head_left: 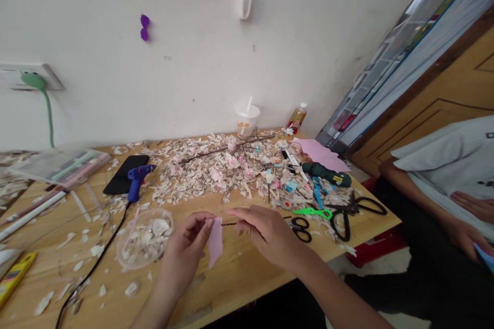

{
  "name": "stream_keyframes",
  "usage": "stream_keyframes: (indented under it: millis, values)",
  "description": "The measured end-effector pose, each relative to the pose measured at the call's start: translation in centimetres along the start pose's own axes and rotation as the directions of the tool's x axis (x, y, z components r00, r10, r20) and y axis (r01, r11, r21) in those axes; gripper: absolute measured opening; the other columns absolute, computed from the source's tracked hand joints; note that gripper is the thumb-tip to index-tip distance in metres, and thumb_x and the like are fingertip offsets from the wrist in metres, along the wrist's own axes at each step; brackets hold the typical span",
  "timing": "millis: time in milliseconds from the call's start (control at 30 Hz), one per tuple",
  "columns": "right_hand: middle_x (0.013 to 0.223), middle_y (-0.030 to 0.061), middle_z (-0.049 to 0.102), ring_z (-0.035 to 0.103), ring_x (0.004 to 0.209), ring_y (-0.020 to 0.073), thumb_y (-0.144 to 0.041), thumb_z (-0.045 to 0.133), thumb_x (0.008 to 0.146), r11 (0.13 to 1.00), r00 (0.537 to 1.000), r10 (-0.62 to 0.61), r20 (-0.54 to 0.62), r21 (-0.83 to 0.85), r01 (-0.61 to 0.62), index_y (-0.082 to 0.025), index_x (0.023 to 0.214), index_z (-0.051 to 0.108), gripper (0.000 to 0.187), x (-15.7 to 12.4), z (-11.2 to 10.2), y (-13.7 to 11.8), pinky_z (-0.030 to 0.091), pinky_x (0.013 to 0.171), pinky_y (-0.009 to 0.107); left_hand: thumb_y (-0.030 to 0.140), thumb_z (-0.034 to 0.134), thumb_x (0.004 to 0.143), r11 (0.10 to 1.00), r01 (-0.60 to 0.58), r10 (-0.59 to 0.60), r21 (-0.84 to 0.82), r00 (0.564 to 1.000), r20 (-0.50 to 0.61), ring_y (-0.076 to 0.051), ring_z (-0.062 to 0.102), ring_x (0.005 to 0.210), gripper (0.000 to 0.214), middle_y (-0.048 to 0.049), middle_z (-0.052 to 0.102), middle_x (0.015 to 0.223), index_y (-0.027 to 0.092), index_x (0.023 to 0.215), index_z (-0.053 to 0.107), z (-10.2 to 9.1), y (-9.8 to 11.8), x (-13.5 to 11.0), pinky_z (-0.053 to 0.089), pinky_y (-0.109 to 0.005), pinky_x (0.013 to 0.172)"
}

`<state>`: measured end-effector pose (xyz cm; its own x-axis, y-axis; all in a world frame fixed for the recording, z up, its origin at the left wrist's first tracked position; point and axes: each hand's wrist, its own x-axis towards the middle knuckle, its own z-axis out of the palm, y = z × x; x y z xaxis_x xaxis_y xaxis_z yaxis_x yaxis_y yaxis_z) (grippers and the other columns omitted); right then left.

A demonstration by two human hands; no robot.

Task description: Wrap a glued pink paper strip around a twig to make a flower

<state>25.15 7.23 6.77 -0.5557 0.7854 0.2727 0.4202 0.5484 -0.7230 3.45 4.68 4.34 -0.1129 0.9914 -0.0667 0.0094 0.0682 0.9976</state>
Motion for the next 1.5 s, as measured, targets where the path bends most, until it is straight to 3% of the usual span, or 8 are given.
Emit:
stream_keyframes:
  millis: [233, 400, 633, 767, 1067, 1267, 1500]
  values:
    - [0.123, 0.0037, 0.075, 0.070, 0.108, 0.0204, -0.023, 0.052, 0.106, 0.999, 0.998, -0.019, 0.054, 0.032, 0.018, -0.033, 0.139, 0.063, 0.036, 0.3, -0.3, -0.2, 0.051, 0.094, 0.034, 0.059, 0.075, 0.079, 0.999, -0.040, 0.039, 0.022, 0.998, 0.049, -0.016, 0.057, 0.066, 0.039, -0.0009, 0.067, 0.073, 0.022, 0.088, 0.073, 0.3, 0.8, -0.9, 0.046, -0.024, 0.059]
    - [0.105, 0.0029, 0.078, 0.071, 0.091, 0.0183, -0.023, 0.052, 0.106, 0.999, 0.998, -0.032, 0.054, 0.043, 0.029, -0.033, 0.135, 0.067, 0.034, 0.3, -0.4, -0.2, 0.050, 0.083, 0.030, 0.060, 0.074, 0.080, 0.999, -0.039, 0.037, 0.022, 0.998, 0.059, -0.016, 0.056, 0.066, 0.039, -0.0013, 0.067, 0.074, 0.022, 0.089, 0.073, 0.4, 0.9, -1.3, 0.045, -0.024, 0.059]
    - [0.093, -0.0002, 0.076, 0.068, 0.083, 0.0165, -0.019, 0.052, 0.105, 0.999, 0.998, -0.023, 0.066, 0.047, 0.020, -0.035, 0.133, 0.068, 0.037, 0.2, -0.7, -0.5, 0.047, 0.076, 0.026, 0.060, 0.071, 0.083, 0.999, -0.036, 0.034, 0.022, 0.996, 0.084, -0.015, 0.057, 0.070, 0.040, -0.0023, 0.068, 0.078, 0.022, 0.093, 0.074, 0.2, 0.6, -1.2, 0.046, -0.023, 0.061]
    - [0.098, 0.0006, 0.077, 0.069, 0.086, 0.0172, -0.020, 0.052, 0.105, 0.999, 0.998, -0.011, 0.062, 0.038, 0.009, -0.035, 0.133, 0.068, 0.035, 0.2, -0.6, -0.7, 0.048, 0.078, 0.027, 0.057, 0.074, 0.082, 1.000, -0.016, 0.015, 0.014, 0.996, 0.087, -0.016, 0.059, 0.072, 0.039, -0.0024, 0.069, 0.080, 0.023, 0.100, 0.074, 0.1, 0.5, -1.3, 0.046, -0.024, 0.062]
    - [0.110, 0.0018, 0.078, 0.073, 0.092, 0.0193, -0.021, 0.051, 0.105, 1.000, 0.999, 0.011, 0.052, 0.000, -0.011, -0.031, 0.132, 0.067, 0.034, 0.0, -0.5, -1.0, 0.050, 0.083, 0.030, 0.052, 0.080, 0.076, 1.000, 0.000, 0.000, 0.002, 0.997, 0.075, -0.014, 0.054, 0.065, 0.032, -0.0028, 0.069, 0.076, 0.021, 0.087, 0.077, 0.3, 0.8, -1.0, 0.041, -0.022, 0.056]
    - [0.102, 0.0011, 0.079, 0.073, 0.089, 0.0184, -0.019, 0.051, 0.103, 1.000, 0.998, 0.004, 0.066, 0.002, -0.004, -0.031, 0.125, 0.070, 0.032, 0.1, -0.5, -1.0, 0.049, 0.080, 0.028, 0.051, 0.083, 0.073, 1.000, -0.005, 0.007, -0.023, 0.997, 0.072, -0.015, 0.058, 0.068, 0.032, -0.0033, 0.071, 0.078, 0.022, 0.084, 0.077, 0.2, 1.0, -0.9, 0.045, -0.024, 0.059]
    - [0.110, 0.0023, 0.078, 0.073, 0.093, 0.0179, -0.018, 0.051, 0.103, 1.000, 0.998, 0.006, 0.056, 0.013, -0.007, -0.029, 0.126, 0.070, 0.031, 0.0, -0.3, -1.2, 0.050, 0.082, 0.028, 0.053, 0.080, 0.077, 0.998, 0.040, -0.035, -0.057, 0.996, 0.080, -0.019, 0.065, 0.083, 0.035, -0.0031, 0.074, 0.087, 0.024, 0.096, 0.077, 0.2, 0.8, -1.2, 0.051, -0.027, 0.076]
